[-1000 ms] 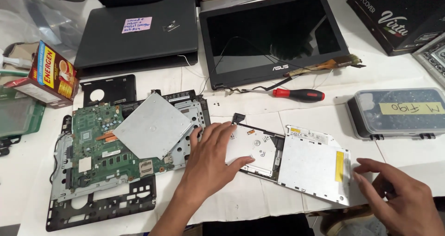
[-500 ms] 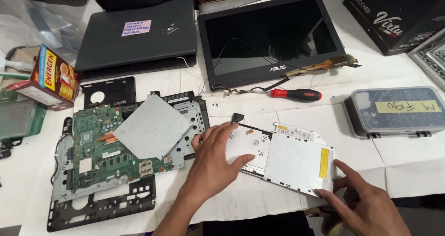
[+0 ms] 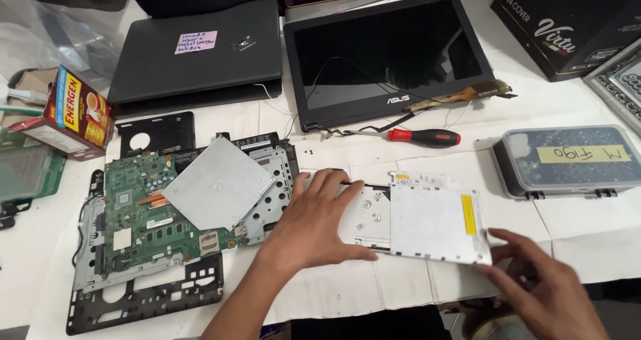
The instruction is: Removing screws and internal components from a laptop optical drive assembly using a screwdriver.
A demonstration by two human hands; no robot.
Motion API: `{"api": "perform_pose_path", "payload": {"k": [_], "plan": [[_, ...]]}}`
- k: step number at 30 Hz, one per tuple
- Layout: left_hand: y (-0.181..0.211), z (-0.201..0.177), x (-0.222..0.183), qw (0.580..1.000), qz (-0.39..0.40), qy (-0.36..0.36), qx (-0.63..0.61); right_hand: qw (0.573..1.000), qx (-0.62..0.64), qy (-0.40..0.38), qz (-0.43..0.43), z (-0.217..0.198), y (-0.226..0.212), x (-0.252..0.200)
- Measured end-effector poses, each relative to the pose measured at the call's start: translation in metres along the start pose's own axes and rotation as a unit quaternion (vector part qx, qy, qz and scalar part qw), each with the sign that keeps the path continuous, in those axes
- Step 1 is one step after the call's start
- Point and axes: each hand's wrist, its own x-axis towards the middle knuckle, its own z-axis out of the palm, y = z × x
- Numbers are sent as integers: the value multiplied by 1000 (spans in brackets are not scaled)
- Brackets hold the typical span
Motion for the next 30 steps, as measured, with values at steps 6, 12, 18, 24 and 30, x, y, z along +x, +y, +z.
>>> {"api": "perform_pose_path", "payload": {"k": [6, 12, 18, 24, 30], "plan": [[15, 10, 6, 998, -28, 10, 62, 987, -139, 76, 20, -17, -27, -1], [17, 9, 3, 1000, 18, -9, 5, 927, -359, 80, -78, 6, -18, 14], [12, 13, 2, 999, 31, 10, 5, 901, -380, 89, -189, 3, -33, 31], [7, 15, 4, 998, 44, 25, 36, 845, -440, 159, -259, 7, -14, 39], [8, 11, 4, 999, 36, 8, 27, 836, -504, 90, -198, -5, -22, 31]]}}
